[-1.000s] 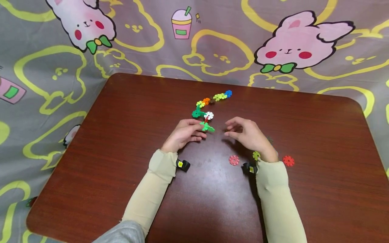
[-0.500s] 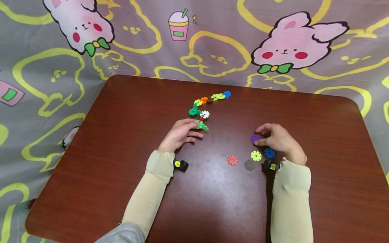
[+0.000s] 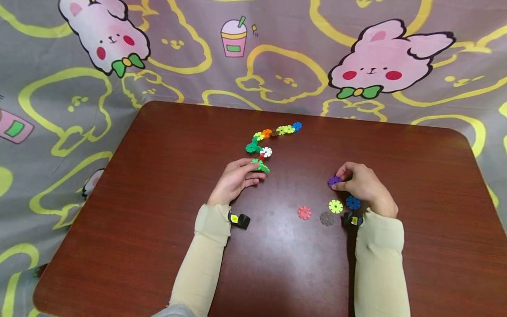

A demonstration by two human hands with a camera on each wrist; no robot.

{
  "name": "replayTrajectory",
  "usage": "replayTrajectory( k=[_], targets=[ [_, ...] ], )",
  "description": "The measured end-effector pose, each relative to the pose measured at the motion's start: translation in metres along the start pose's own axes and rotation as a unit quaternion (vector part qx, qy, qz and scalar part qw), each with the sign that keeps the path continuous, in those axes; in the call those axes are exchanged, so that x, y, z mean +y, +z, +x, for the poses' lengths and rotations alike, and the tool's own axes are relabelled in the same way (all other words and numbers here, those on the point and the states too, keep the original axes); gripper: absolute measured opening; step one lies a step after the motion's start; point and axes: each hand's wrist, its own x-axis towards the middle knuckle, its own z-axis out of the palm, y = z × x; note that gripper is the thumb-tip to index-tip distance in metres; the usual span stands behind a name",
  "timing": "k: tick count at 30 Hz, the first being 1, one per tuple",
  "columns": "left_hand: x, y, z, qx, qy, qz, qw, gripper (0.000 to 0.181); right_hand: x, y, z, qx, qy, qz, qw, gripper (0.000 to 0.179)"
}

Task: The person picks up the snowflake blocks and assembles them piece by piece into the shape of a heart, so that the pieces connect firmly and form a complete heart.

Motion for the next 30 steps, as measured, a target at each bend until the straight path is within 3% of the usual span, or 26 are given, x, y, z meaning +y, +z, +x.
replayTrajectory(
  k=[5, 8, 12, 16, 21, 30],
  targets=[
    [-0.001, -0.001, 0.000, -0.005, 0.012, -0.014, 0.9998, 0.028, -0.008, 0.004, 0.004, 0.026, -0.015, 0.032, 0.9990, 0.022],
    [-0.001, -0.001, 0.000, -0.006, 0.018, -0.011, 0.9998, 0.026, -0.018, 0.011, 0.010, 0.037, -0.035, 0.122, 0.9912, 0.022],
    [0.000, -0.002, 0.000, -0.002, 0.028, -0.003, 0.9996, 0.024, -0.037, 0.026, 0.020, 0.015, -0.051, 0.276, 0.9596, 0.027],
    [0.001, 0.000, 0.000, -0.005, 0.035, 0.005, 0.9994, 0.023, -0.055, 0.043, 0.027, -0.030, -0.033, 0.361, 0.9313, 0.025],
    [0.001, 0.004, 0.001, -0.011, 0.037, 0.008, 0.9992, 0.023, -0.071, 0.062, 0.036, -0.052, -0.010, 0.398, 0.9158, 0.026],
    [0.001, 0.003, 0.000, -0.008, 0.029, -0.005, 0.9995, 0.021, -0.091, 0.080, 0.041, -0.033, 0.002, 0.406, 0.9132, 0.026]
  ],
)
